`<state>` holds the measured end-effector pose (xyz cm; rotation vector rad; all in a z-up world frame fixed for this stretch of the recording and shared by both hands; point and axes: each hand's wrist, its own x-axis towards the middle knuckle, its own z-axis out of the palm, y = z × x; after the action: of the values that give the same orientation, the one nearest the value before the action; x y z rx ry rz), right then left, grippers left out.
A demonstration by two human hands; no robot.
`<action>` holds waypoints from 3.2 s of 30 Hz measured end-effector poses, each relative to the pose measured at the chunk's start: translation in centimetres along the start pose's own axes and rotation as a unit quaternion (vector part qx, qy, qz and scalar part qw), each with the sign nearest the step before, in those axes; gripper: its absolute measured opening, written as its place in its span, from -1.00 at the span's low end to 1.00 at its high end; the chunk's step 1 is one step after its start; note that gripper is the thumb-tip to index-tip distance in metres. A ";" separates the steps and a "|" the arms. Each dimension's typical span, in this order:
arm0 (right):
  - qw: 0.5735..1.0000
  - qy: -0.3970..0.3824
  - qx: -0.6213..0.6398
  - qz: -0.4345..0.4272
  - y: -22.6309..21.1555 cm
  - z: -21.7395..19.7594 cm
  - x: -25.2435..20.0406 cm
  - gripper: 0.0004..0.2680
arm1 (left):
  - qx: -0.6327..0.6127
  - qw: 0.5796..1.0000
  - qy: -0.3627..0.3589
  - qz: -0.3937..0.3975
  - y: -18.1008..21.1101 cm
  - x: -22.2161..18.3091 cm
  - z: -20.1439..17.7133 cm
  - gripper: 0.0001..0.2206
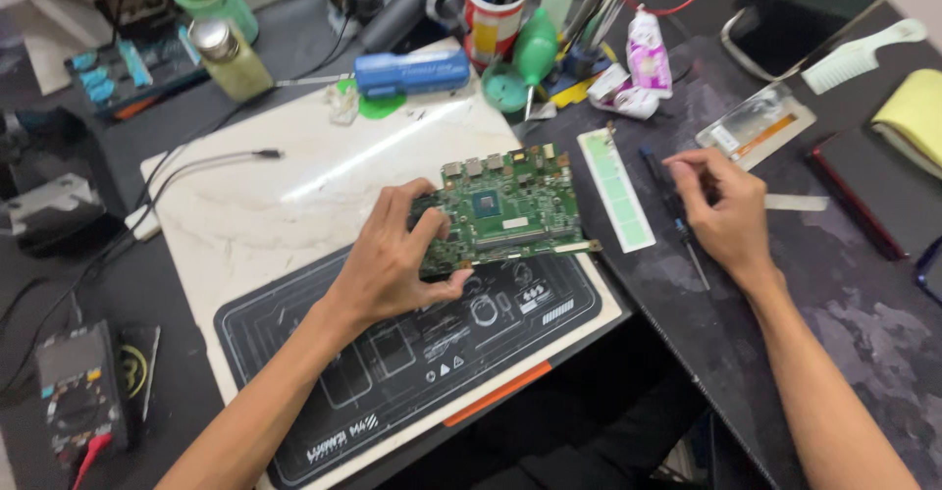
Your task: The person manipulates a laptop screen assembly and then applies heat to a motherboard using a heat gun and tweezers.
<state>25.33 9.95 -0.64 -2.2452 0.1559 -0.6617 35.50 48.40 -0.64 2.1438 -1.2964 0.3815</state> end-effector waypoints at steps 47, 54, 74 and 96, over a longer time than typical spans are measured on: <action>0.964 0.152 -0.046 0.216 15.9 -0.6 -9.2 -0.80 | -0.035 0.994 -0.092 -0.040 -2.4 -2.5 0.6 -0.51; 0.980 0.109 -0.093 0.137 14.4 -1.2 -8.9 -0.75 | -0.006 0.996 -0.083 -0.027 -2.5 -2.4 0.0 -0.45; 0.991 0.071 0.023 0.113 3.0 -0.6 -3.1 -0.76 | 0.026 0.996 -0.065 -0.053 -2.0 -1.0 -0.1 -0.37; 0.995 0.057 0.009 0.087 2.7 0.2 -2.2 -0.77 | -0.012 0.986 -0.073 -0.152 -2.0 -5.2 -5.6 -0.36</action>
<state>23.81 8.93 -3.59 -2.1479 0.3958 -0.6928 35.06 56.28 0.34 2.3389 -1.0176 0.0841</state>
